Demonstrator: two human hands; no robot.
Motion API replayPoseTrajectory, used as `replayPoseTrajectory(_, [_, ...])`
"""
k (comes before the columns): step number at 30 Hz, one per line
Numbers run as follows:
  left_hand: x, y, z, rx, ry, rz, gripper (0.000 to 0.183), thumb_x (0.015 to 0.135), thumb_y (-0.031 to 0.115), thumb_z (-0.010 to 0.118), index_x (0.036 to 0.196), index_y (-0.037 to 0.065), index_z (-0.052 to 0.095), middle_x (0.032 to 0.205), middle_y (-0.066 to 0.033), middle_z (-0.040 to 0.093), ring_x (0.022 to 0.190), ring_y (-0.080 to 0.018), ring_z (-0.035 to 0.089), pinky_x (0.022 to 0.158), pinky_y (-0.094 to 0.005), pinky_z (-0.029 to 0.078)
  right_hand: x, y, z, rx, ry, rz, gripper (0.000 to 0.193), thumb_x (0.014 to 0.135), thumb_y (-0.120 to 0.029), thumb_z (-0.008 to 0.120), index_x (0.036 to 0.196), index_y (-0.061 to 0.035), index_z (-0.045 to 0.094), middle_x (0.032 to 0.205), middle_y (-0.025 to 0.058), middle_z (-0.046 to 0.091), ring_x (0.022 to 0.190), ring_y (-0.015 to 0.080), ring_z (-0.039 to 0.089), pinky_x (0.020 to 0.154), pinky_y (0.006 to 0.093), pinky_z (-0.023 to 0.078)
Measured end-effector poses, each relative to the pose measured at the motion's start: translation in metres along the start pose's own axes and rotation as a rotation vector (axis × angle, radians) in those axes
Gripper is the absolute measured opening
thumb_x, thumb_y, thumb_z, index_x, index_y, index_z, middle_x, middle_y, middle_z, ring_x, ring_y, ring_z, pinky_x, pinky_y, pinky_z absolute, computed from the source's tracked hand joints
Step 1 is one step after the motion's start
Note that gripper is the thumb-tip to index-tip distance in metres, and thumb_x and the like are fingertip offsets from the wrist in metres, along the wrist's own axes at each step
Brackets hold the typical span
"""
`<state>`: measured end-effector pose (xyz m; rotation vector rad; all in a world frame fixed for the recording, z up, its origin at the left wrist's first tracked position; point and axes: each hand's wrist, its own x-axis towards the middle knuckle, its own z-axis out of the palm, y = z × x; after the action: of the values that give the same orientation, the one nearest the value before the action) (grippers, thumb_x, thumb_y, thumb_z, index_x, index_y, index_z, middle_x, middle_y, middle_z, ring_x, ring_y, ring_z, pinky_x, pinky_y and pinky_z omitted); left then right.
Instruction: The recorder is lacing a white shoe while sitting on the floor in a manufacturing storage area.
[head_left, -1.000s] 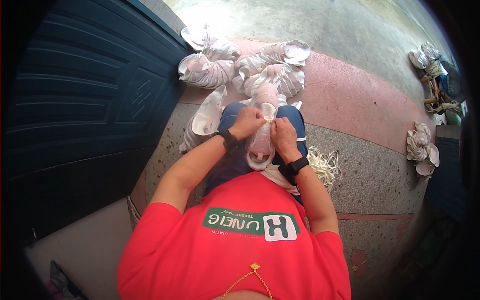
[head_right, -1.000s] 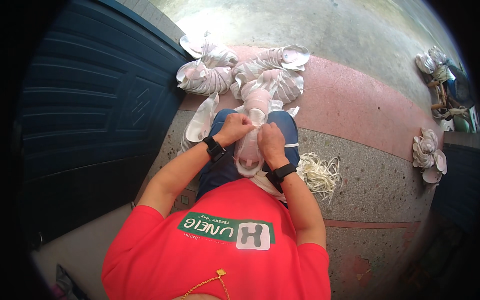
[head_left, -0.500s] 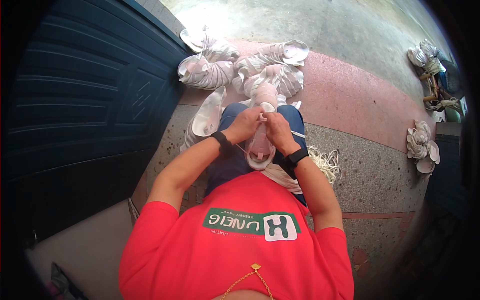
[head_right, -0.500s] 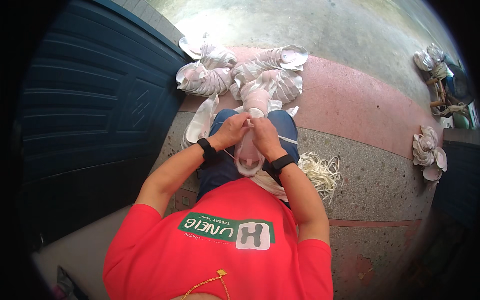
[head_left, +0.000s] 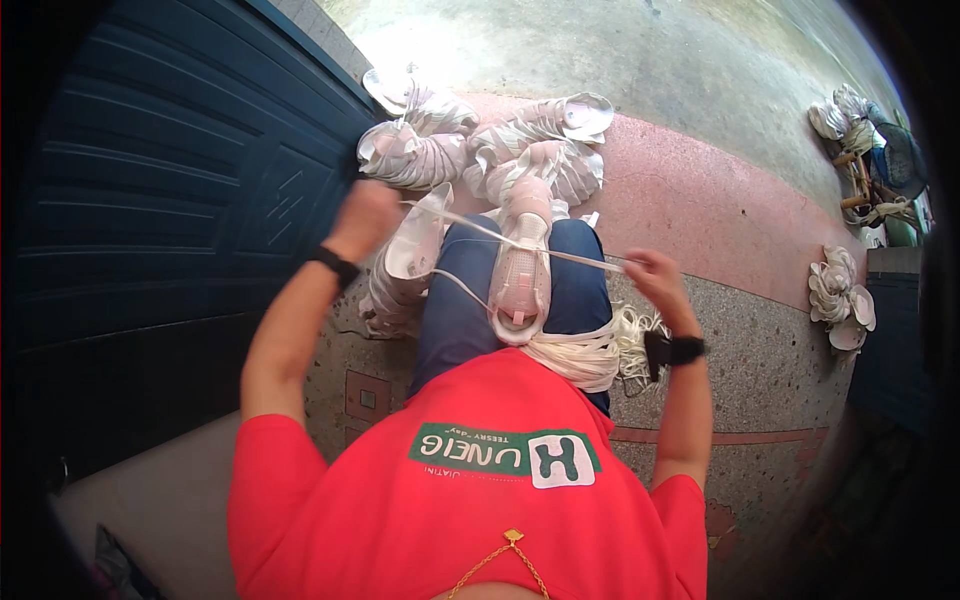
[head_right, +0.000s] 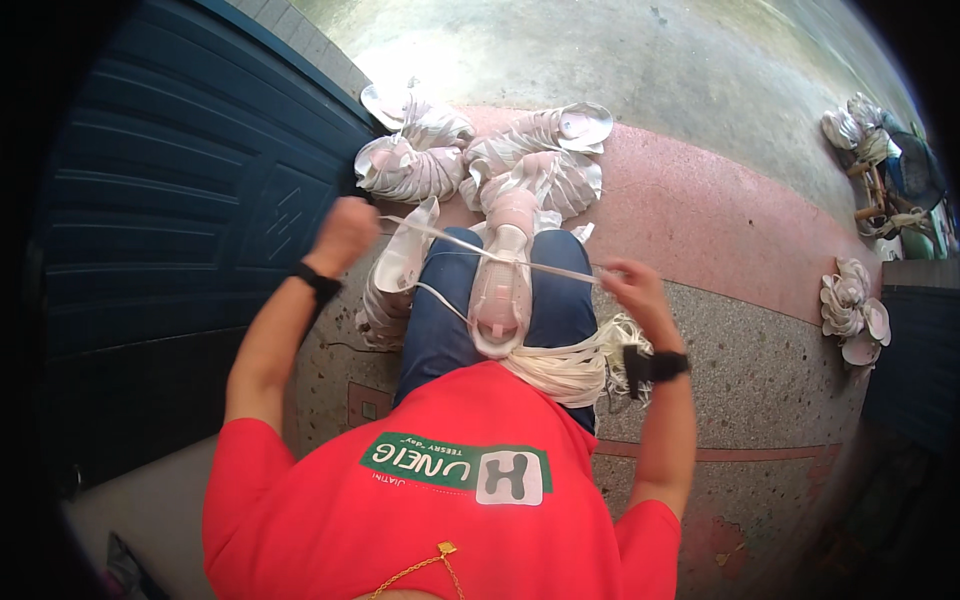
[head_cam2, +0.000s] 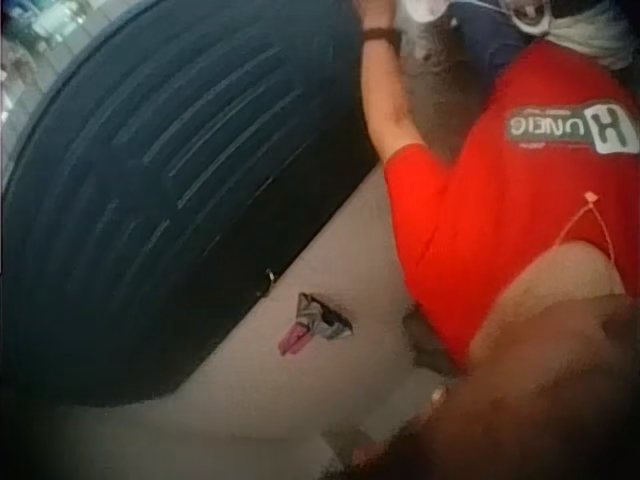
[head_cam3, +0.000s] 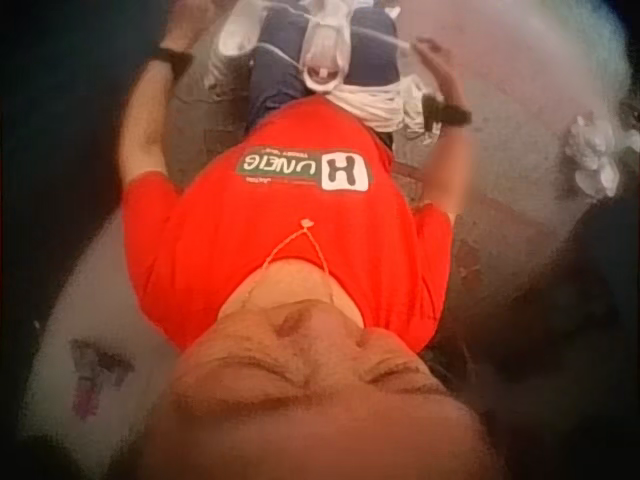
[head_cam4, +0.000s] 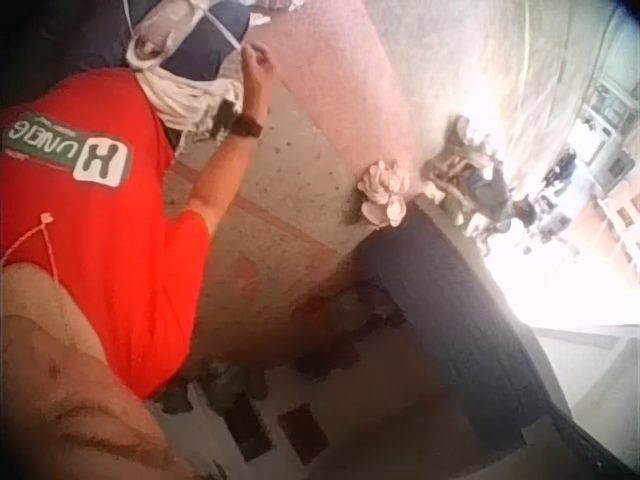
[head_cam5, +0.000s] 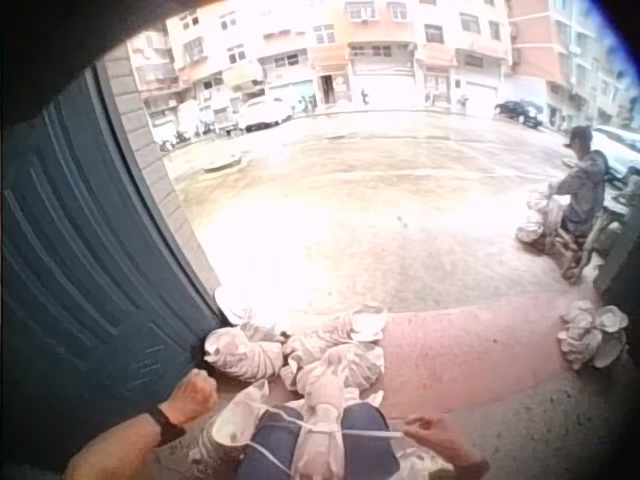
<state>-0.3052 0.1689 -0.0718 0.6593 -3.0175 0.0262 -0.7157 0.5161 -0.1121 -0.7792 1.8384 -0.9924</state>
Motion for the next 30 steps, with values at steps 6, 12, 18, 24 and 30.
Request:
replayPoseTrajectory(6, [-0.144, -0.193, -0.101, -0.144, 0.479, -0.868, 0.027, 0.1, 0.023, 0.058, 0.102, 0.0, 0.072, 0.097, -0.0155, 0.074, 0.087, -0.0286, 0.069, 0.077, -0.0402, 0.053, -0.069, 0.058, -0.088, 0.419, 0.036, 0.117, 0.028, 0.099, -0.019, 0.069, 0.119, 0.0005, 0.068, 0.083, -0.002, 0.063, 0.069, 0.0074, 0.057, 0.063, 0.0226, 0.048])
replayPoseTrajectory(12, [-0.017, -0.003, -0.052, -0.993, -0.018, -0.817, 0.024, 0.097, 0.029, 0.068, 0.101, 0.007, 0.075, 0.079, 0.0002, 0.066, 0.069, -0.0091, 0.058, 0.058, -0.0257, 0.045, -0.068, 0.047, -0.072, 0.463, 0.117, 0.046, 0.027, 0.102, -0.017, 0.065, 0.123, -0.0004, 0.065, 0.08, -0.0026, 0.061, 0.069, 0.0073, 0.057, 0.066, 0.023, 0.049])
replayPoseTrajectory(18, [0.068, 0.149, 0.028, -1.246, -0.453, -0.899, 0.032, 0.092, 0.031, 0.072, 0.078, 0.003, 0.068, 0.065, -0.0026, 0.061, 0.046, -0.0079, 0.049, 0.037, -0.0246, 0.033, -0.102, 0.015, -0.11, 0.552, 0.237, -0.082, 0.028, 0.104, -0.016, 0.063, 0.126, -0.0003, 0.063, 0.079, -0.0015, 0.061, 0.071, 0.0077, 0.057, 0.074, 0.0259, 0.051])
replayPoseTrajectory(24, [0.075, 0.153, 0.071, -1.268, -0.449, -0.854, 0.028, 0.09, 0.024, 0.072, 0.074, 0.002, 0.067, 0.067, -0.0058, 0.064, 0.049, -0.0109, 0.054, 0.04, -0.0272, 0.039, -0.145, 0.027, -0.149, 0.773, 0.32, -0.285, 0.032, 0.105, -0.019, 0.061, 0.131, -0.0004, 0.059, 0.073, -0.004, 0.052, 0.067, 0.0074, 0.049, 0.077, 0.0284, 0.049])
replayPoseTrajectory(30, [0.073, 0.146, 0.045, -1.531, 0.147, -0.74, 0.017, 0.094, 0.012, 0.06, 0.085, 0.0, 0.068, 0.084, -0.0113, 0.07, 0.074, -0.0173, 0.064, 0.069, -0.0313, 0.052, -0.191, 0.02, -0.224, 1.202, 0.363, -0.576, 0.026, 0.108, -0.019, 0.056, 0.124, 0.0007, 0.059, 0.07, -0.0041, 0.039, 0.06, 0.0075, 0.036, 0.066, 0.0281, 0.039])
